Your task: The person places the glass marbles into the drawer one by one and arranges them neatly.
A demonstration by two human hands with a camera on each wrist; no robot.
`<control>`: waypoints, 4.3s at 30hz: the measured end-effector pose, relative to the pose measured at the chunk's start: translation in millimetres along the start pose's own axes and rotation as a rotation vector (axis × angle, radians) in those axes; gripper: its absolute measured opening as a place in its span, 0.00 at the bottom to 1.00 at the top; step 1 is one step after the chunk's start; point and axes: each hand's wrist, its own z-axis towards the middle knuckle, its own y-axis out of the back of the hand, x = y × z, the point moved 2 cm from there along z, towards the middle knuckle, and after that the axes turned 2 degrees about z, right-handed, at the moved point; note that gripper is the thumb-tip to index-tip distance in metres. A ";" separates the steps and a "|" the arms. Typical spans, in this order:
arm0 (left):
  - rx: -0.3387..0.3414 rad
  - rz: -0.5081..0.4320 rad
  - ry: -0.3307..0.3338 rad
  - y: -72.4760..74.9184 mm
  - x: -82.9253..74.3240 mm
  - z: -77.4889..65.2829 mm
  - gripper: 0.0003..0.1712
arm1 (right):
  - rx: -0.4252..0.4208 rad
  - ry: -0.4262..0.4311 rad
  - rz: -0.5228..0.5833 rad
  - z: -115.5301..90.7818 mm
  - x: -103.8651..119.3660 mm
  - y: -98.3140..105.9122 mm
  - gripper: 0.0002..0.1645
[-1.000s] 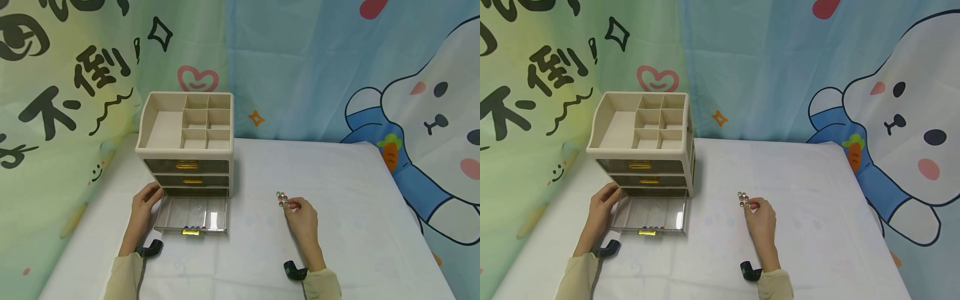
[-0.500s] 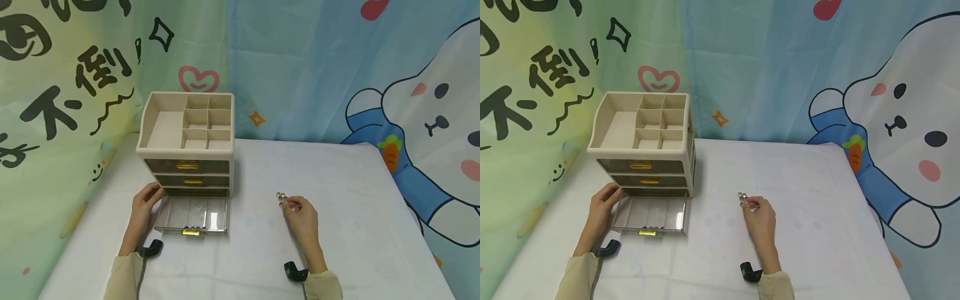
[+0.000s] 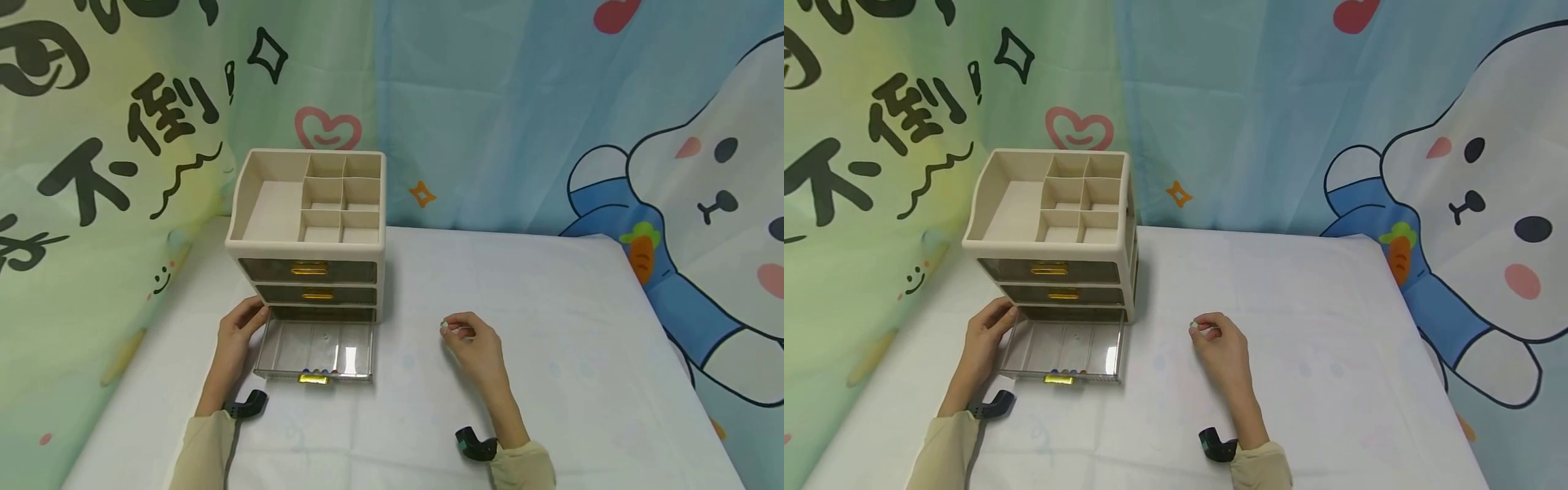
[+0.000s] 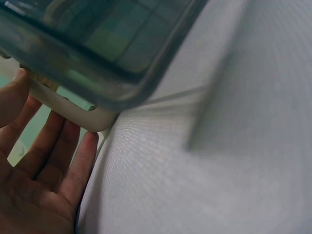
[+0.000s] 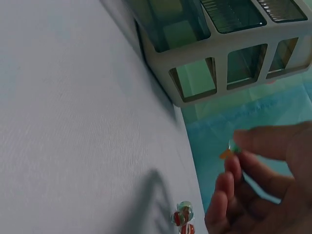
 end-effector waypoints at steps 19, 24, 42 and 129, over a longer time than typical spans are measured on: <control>0.011 -0.040 -0.036 -1.0 -0.2 2.1 0.18 | 0.355 0.365 0.093 7.5 35.3 -19.3 0.10; 0.012 -0.047 -0.029 0.1 0.8 3.4 0.17 | 0.457 0.448 0.104 9.8 49.4 -30.0 0.11; -0.007 -0.054 -0.029 0.7 3.7 0.1 0.15 | 0.813 0.691 -0.048 11.9 103.8 -78.9 0.10; 0.004 0.003 -0.005 -1.6 0.8 -2.3 0.17 | 1.076 0.837 -0.495 28.4 114.1 -164.9 0.04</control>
